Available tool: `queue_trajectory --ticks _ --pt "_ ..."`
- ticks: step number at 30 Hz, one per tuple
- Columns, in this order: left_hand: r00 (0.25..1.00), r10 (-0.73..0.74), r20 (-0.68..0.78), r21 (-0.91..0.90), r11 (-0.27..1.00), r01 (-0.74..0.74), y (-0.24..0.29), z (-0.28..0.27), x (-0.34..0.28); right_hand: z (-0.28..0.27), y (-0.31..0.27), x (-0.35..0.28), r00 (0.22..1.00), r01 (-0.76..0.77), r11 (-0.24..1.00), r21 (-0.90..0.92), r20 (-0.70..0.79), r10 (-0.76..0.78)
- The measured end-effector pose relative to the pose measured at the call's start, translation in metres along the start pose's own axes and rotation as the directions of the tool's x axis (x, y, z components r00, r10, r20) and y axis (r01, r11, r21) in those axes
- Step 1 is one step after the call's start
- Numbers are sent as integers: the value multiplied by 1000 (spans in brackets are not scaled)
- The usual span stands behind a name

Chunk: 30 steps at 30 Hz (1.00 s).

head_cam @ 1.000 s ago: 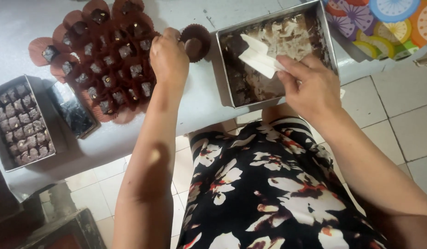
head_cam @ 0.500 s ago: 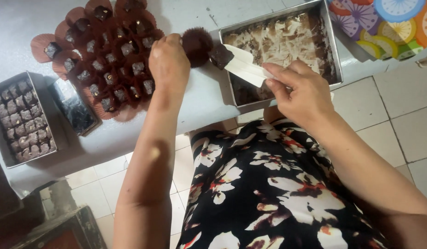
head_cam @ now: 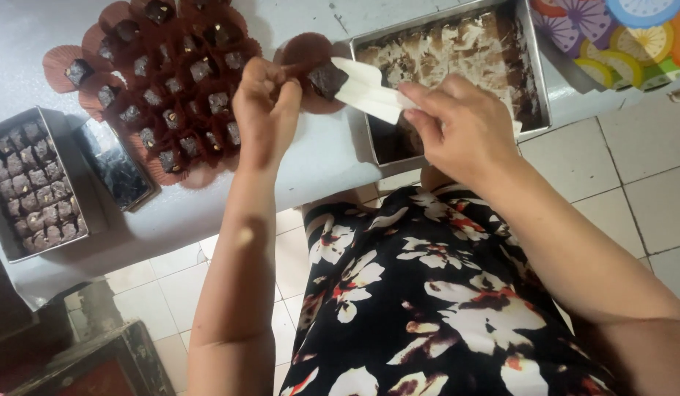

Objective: The person is transferring individual brownie squares from a metal baking pan into paper liners using a spatula and their hands.

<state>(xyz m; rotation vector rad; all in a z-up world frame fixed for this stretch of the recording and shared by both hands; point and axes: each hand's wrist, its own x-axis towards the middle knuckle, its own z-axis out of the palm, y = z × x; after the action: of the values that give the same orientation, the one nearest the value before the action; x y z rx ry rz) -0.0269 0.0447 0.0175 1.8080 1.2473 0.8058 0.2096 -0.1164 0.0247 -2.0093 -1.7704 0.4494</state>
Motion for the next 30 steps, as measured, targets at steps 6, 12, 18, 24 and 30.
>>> queue_trajectory --ticks 6,12,18,24,30 --pt "988 10 154 -775 622 114 -19 11 -8 13 9 5 947 197 931 -308 -187 -262" --pt "906 -331 263 -824 411 389 -29 10 -15 8 2 7 958 185 869 -459 -111 -263" --pt "977 -149 155 -433 878 203 -7 6 -46 -4 -13 2 849 335 711 -618 -129 -513" --pt "954 -290 -79 -450 864 226 -31 -27 -88 -65 -89 26 768 -415 802 -430 307 562" --pt "884 -302 -356 -456 882 117 -111 -92 -128 -48 55 -26 875 329 754 -569 -116 -470"
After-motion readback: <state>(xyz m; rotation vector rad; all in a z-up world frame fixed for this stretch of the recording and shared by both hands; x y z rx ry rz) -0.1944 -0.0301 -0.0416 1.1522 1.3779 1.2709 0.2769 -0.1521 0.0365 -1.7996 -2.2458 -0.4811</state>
